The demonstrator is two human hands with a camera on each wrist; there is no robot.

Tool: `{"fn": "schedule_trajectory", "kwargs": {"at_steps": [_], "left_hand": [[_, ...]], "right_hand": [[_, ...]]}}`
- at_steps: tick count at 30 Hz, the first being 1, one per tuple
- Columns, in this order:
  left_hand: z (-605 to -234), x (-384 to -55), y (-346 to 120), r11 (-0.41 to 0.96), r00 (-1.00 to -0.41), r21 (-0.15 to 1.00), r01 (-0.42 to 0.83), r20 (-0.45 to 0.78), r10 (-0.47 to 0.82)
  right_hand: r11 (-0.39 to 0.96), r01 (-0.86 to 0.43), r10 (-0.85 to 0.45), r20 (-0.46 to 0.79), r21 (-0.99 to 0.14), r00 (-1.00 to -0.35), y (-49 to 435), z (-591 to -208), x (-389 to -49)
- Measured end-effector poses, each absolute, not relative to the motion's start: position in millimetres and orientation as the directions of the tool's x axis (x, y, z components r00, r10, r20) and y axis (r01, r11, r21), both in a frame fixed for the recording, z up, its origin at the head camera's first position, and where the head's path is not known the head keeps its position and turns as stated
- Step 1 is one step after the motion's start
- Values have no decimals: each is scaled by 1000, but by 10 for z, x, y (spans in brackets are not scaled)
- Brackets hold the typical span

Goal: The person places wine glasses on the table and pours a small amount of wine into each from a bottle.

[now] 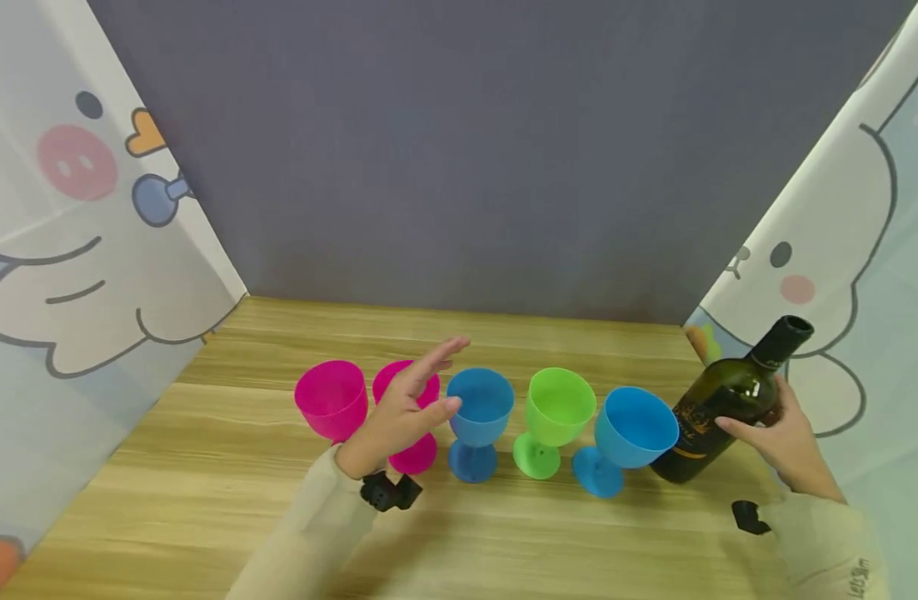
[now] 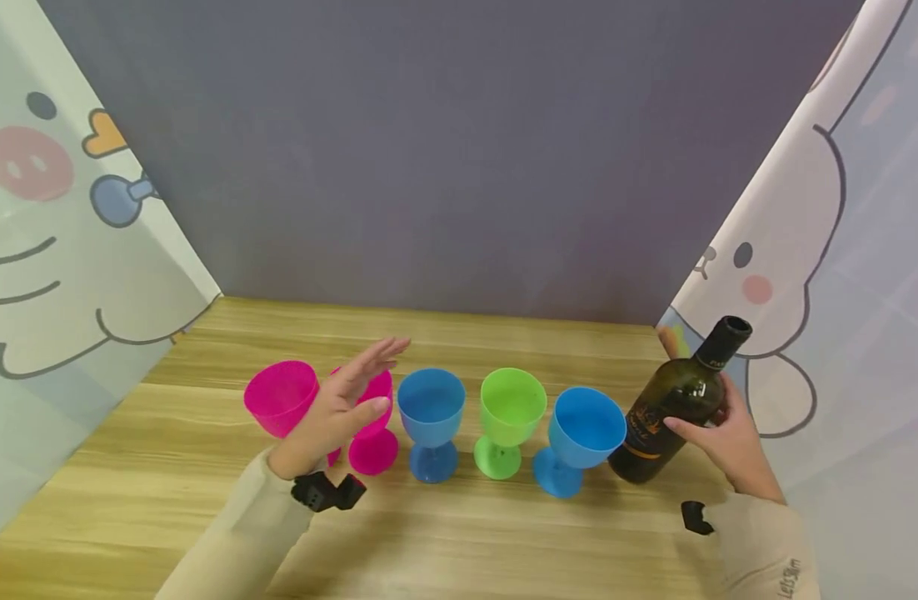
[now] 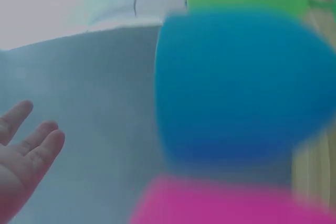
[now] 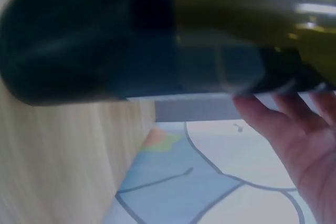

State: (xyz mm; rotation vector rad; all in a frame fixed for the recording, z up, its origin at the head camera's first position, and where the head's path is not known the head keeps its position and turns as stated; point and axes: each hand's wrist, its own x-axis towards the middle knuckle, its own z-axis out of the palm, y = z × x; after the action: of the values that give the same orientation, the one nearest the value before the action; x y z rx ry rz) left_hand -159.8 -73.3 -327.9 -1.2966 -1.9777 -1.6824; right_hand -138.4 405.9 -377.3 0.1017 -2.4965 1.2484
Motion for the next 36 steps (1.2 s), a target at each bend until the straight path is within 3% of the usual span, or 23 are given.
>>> {"fn": "schedule_trajectory", "kwargs": {"at_steps": [7,13,17,22,27,31,36], "left_hand": [[-3246,-1553,-212,-178,-551,759,626,592,587],[-3322,-1400,203,-167,-596,882,442,427,680],[-3384,-1322,413,-61,-625,949,310,251,739],[-3461,-1278,590,148,-662,956,252,59,747],[-3538,-1238,686,318,-643,919,235,-98,759],[-3600,-1219,735,329,-643,916,231,-110,758],[-3708,-1217,830,276,-703,937,213,-49,709]], "right_hand": [[588,-202,43,279,-784,-959,4117,-3759,-1404],[559,-222,23,282,-799,-959,4103,-3768,-1396],[515,-237,8,281,-824,-960,4092,-3790,-1384],[369,-260,-17,273,-893,-962,4097,-3865,-1368],[241,-293,-32,294,-925,-955,4089,-3974,-1358],[186,-331,3,338,-925,-941,4025,-4075,-1355],[106,-378,56,385,-920,-921,3918,-4183,-1369]]}}
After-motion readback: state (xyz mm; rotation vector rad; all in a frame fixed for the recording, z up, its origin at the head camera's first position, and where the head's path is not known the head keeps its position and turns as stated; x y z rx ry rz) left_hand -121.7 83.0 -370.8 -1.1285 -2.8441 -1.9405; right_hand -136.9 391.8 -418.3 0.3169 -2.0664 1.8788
